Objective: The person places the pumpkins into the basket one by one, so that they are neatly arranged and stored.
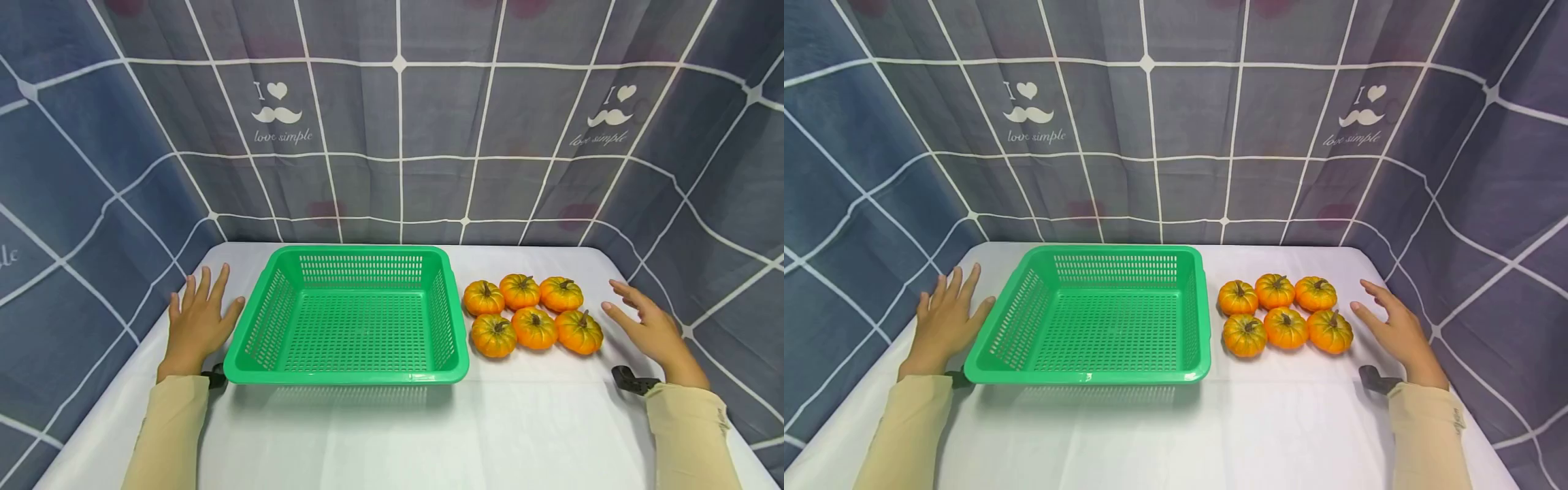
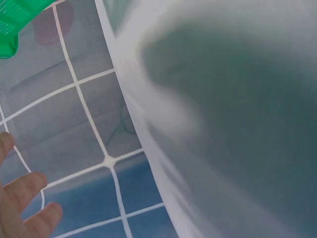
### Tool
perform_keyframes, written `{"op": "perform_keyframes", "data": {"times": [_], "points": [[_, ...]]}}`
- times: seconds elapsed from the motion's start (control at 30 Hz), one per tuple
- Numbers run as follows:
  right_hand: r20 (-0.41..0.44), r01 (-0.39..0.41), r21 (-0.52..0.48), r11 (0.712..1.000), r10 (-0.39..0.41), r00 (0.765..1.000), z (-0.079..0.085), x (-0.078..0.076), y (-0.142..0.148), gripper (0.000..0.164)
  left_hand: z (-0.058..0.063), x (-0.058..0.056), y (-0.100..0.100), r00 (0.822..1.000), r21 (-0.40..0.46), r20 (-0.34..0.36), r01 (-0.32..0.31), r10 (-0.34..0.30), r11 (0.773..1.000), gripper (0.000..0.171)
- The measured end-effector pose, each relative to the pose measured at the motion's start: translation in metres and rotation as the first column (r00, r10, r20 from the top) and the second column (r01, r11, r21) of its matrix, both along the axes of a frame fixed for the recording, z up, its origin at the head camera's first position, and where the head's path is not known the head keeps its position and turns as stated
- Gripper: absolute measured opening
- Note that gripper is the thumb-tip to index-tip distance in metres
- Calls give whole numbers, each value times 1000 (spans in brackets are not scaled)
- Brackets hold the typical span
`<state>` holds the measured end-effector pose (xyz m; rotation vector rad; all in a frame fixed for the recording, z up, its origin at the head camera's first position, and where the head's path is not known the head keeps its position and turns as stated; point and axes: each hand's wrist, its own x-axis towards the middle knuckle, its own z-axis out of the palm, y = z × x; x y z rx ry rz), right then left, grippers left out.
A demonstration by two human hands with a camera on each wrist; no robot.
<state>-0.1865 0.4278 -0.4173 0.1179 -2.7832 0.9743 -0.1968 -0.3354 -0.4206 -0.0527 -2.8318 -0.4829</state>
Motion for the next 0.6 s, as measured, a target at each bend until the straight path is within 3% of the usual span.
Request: {"op": "perform_keyframes", "data": {"times": [0.27,0.43,0.6], "points": [[-19,-141,-117,983,140,990,-3,2,5,54,2,0,2,999,51,-25,45,-43,998,73],[-8,-209,-153,966,210,978,-3,2,6,47,3,0,3,1000,65,-4,25,-25,998,76],[3,-249,-210,945,256,967,-6,1,6,56,6,-1,3,998,131,39,40,-45,991,77]]}}
